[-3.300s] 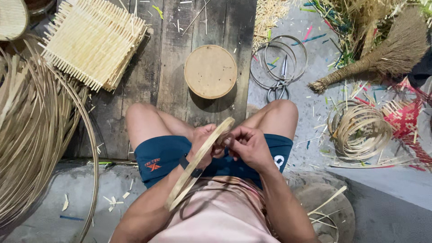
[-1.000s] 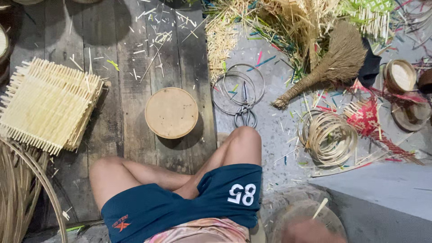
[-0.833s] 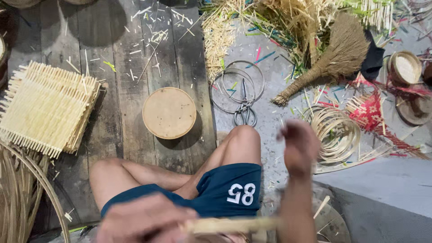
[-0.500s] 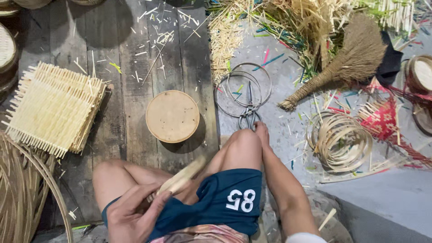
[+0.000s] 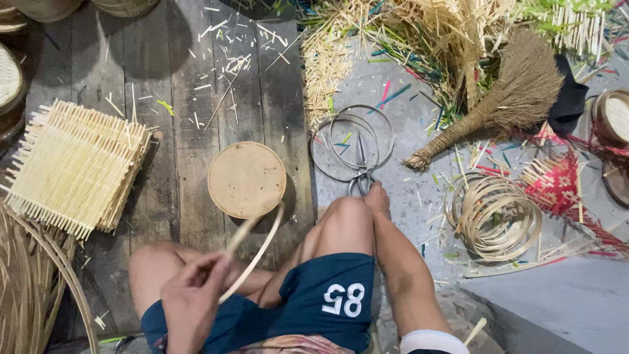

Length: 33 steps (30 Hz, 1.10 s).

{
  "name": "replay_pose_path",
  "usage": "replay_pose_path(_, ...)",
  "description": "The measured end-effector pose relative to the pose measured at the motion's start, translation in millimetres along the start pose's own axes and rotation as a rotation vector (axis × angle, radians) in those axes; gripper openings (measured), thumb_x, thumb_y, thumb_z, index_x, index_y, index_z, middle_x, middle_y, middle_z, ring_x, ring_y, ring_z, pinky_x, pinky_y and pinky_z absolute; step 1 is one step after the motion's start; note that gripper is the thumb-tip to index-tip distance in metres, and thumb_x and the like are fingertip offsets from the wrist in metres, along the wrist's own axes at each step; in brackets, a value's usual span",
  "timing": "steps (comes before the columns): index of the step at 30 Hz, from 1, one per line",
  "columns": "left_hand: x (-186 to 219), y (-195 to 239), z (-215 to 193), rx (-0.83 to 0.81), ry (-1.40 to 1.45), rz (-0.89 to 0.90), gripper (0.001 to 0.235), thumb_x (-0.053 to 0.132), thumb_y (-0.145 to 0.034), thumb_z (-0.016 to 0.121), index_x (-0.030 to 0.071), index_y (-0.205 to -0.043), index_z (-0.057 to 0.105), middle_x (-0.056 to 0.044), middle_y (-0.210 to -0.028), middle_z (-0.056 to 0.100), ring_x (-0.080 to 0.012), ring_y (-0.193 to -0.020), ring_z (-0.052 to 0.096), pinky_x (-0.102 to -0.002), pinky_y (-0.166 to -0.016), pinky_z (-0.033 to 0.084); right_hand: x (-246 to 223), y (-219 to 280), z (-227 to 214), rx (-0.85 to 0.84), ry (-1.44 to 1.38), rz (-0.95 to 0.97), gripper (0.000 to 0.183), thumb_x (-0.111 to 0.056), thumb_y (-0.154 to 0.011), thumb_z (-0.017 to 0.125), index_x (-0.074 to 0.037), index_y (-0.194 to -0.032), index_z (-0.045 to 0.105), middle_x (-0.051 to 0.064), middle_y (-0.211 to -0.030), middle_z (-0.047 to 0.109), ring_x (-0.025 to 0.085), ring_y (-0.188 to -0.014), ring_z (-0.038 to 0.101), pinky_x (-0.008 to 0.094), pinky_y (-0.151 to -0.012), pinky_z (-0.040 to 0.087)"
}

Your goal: The person sits on the floor and weaves thin bamboo strips into circular rims. They bend the strips into loops, tuck the ends to secure the shape, and use scissors to trim excess material. The finished rims are placed on the floor nearby.

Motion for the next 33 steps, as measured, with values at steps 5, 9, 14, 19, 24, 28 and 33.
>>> replay_pose_path(5, -14.9, -23.7, -0.6, -0.174, 0.646, -0.355, 0.025, 0.012, -0.094, 0.065, -0.003, -0.114, 0.065, -0.01, -0.093, 0.072, -0.0154, -0.074, 0.063, -0.031, -0.066, 0.052, 46.1, 0.3, -21.3, -0.163, 0.325, -0.102, 0.088, -0.034, -0.059, 0.093, 0.013, -0.123, 0.055, 0.032, -0.106, 0.071, 0.039, -0.101, 0.071, 0.044, -0.086, 0.058)
replay_pose_path(9, -25.4, -34.1, 6.1, -0.254, 0.701, -0.357, 0.026, 0.01, -0.096, 0.066, -0.001, -0.119, 0.063, -0.009, -0.102, 0.07, -0.0151, -0.088, 0.064, -0.029, -0.079, 0.05, 103.5, 26.6, -59.9, -0.627, 0.286, -0.032, 0.037, -0.031, -0.07, 0.076, 0.006, -0.071, 0.078, 0.016, -0.066, 0.075, 0.027, -0.06, 0.073, 0.041, -0.063, 0.059)
replay_pose_path(14, -29.7, -40.2, 20.1, -0.287, 0.709, -0.323, 0.025, 0.009, -0.094, 0.068, 0.001, -0.117, 0.062, -0.008, -0.103, 0.07, -0.0152, -0.093, 0.066, -0.029, -0.085, 0.053, 127.7, 90.4, -151.1, -0.352, 0.521, -0.009, 0.031, -0.026, -0.069, 0.073, 0.003, -0.08, 0.076, 0.024, -0.08, 0.076, 0.033, -0.075, 0.077, 0.044, -0.072, 0.058)
replay_pose_path(19, -27.8, -47.3, 32.0, -0.404, 0.823, -0.231, 0.021, 0.007, -0.093, 0.07, -0.002, -0.111, 0.065, -0.012, -0.098, 0.073, -0.0214, -0.088, 0.071, -0.037, -0.08, 0.06, 61.3, 202.5, -194.5, 0.008, 0.061, -0.265, 0.028, -0.017, -0.071, 0.076, 0.002, -0.086, 0.063, 0.017, -0.063, 0.064, 0.029, -0.056, 0.063, 0.045, -0.056, 0.051)
replay_pose_path(24, -28.8, -43.9, 36.0, -0.403, 0.864, -0.113, 0.015, 0.001, -0.095, 0.069, -0.002, -0.11, 0.066, -0.016, -0.098, 0.074, -0.0241, -0.086, 0.073, -0.039, -0.08, 0.062, -49.2, 303.8, -149.2, 0.002, -0.129, -0.549, 0.042, -0.033, -0.07, 0.091, -0.003, -0.086, 0.066, 0.01, -0.066, 0.059, 0.02, -0.057, 0.053, 0.037, -0.054, 0.045)
replay_pose_path(28, -30.9, -28.4, 29.1, -0.461, 0.932, -0.096, 0.017, 0.001, -0.095, 0.068, -0.003, -0.112, 0.067, -0.015, -0.102, 0.075, -0.0225, -0.09, 0.074, -0.037, -0.081, 0.063, -109.0, 346.7, -127.0, -0.094, -0.171, -0.834, 0.043, -0.034, -0.069, 0.09, -0.004, -0.09, 0.067, 0.009, -0.074, 0.056, 0.023, -0.061, 0.055, 0.036, -0.055, 0.047)
replay_pose_path(33, -33.8, -17.9, 20.9, -0.435, 0.91, -0.094, 0.018, 0.0, -0.095, 0.069, -0.005, -0.113, 0.067, -0.014, -0.102, 0.074, -0.0216, -0.089, 0.074, -0.037, -0.082, 0.063, -131.0, 357.9, -120.4, -0.098, -0.126, -0.86, 0.044, -0.037, -0.07, 0.09, -0.003, -0.083, 0.065, 0.008, -0.072, 0.055, 0.026, -0.059, 0.055, 0.038, -0.055, 0.046)
Point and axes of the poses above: each hand's wrist, its own y-axis away from the middle knuckle, its own z-axis out of the palm, x = y × z, the point moved 4 cm from there along -y, towards the middle knuckle
